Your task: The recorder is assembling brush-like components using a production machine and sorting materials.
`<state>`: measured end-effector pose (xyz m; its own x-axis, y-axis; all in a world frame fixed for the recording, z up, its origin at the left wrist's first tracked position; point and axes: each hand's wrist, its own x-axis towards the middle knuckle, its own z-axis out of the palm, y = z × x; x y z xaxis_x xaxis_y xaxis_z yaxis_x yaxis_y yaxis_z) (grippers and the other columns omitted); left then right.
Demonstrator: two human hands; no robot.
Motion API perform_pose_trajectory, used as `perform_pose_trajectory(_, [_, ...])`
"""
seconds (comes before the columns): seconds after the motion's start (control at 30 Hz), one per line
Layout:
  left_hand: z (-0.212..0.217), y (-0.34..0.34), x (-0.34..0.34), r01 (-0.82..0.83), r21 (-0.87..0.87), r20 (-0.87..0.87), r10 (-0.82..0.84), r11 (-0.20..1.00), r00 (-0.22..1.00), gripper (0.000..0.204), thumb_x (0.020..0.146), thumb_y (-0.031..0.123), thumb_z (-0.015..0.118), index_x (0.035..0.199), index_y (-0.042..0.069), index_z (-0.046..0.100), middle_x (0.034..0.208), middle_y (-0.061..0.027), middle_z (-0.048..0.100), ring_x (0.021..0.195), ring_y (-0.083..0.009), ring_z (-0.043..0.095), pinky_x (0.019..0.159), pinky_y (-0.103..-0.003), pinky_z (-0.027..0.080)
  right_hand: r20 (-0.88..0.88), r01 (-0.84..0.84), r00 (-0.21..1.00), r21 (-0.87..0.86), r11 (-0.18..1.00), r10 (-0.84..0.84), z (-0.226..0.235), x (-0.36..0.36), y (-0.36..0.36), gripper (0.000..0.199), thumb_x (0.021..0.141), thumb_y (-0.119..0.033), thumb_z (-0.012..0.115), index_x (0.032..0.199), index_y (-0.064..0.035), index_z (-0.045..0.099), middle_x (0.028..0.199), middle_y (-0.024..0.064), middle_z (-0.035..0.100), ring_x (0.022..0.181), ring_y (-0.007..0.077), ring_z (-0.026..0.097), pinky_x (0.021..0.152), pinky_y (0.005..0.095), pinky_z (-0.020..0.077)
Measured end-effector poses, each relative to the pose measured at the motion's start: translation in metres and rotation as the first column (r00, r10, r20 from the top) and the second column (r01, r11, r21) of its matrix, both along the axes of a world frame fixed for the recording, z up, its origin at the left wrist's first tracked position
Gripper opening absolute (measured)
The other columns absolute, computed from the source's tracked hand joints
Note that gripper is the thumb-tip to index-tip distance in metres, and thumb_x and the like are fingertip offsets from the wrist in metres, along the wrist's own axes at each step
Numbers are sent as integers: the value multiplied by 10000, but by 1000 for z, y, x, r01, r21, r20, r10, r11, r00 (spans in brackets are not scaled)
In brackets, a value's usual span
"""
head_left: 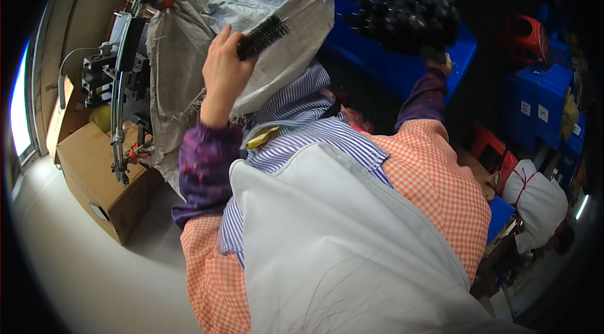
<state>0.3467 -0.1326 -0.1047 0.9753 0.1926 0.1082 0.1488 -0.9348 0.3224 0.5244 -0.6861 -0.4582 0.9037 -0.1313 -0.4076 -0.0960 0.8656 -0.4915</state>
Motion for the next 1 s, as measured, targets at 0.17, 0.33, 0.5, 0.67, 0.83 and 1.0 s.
perform_pose_trajectory(0.17, [-57, 25, 0, -257, -136, -140, 238, 957, 961, 257, 663, 187, 638, 891, 91, 565, 791, -131, 611, 766, -337, 586, 656, -411, 462, -41, -71, 996, 83, 994, 74, -16, -24, 42, 348, 764, -255, 586, 1016, -19, 539, 1076, 139, 543, 911, 279, 552, 793, 485, 442])
perform_pose_trajectory(0.33, [-38, 38, -20, -434, -31, -176, 423, 900, 889, 263, 683, 210, 631, 892, 63, 564, 783, -178, 604, 767, -368, 579, 657, -415, 449, -224, -89, 971, -29, 996, 80, -42, -4, 56, 351, 771, -271, 579, 1013, -20, 535, 1059, 132, 546, 913, 281, 548, 790, 483, 443])
perform_pose_trajectory(0.5, [-45, 42, -27, -485, -129, -213, 453, 865, 866, 283, 677, 193, 661, 888, 35, 558, 758, -173, 599, 738, -338, 590, 649, -371, 449, -380, -179, 915, -87, 980, 133, -81, 30, 122, 355, 779, -288, 572, 1010, -22, 531, 1041, 126, 548, 915, 282, 544, 786, 480, 443])
perform_pose_trajectory(0.67, [-43, 36, -31, -529, -213, -191, 496, 822, 847, 265, 683, 146, 671, 883, 19, 552, 734, -159, 591, 688, -279, 592, 632, -316, 446, -516, -315, 829, -116, 942, 214, -109, 48, 204, 359, 786, -305, 565, 1007, -24, 527, 1024, 120, 551, 917, 284, 540, 783, 478, 443])
perform_pose_trajectory(0.83, [-43, 34, -33, -487, -226, -154, 462, 844, 873, 262, 682, 143, 674, 880, 18, 554, 725, -156, 582, 681, -304, 581, 628, -331, 446, -619, -425, 747, -164, 890, 243, -108, 48, 203, 365, 794, -322, 558, 1004, -26, 522, 1007, 114, 554, 919, 286, 535, 780, 475, 443])
perform_pose_trajectory(1.0, [-36, 34, -40, -291, -121, 104, 304, 949, 947, 303, 678, 175, 697, 902, 35, 549, 724, -148, 582, 679, -325, 570, 624, -359, 447, -706, -533, 661, -203, 821, 254, -66, 19, 246, 371, 801, -339, 552, 1001, -27, 518, 989, 108, 556, 920, 288, 531, 776, 473, 444])
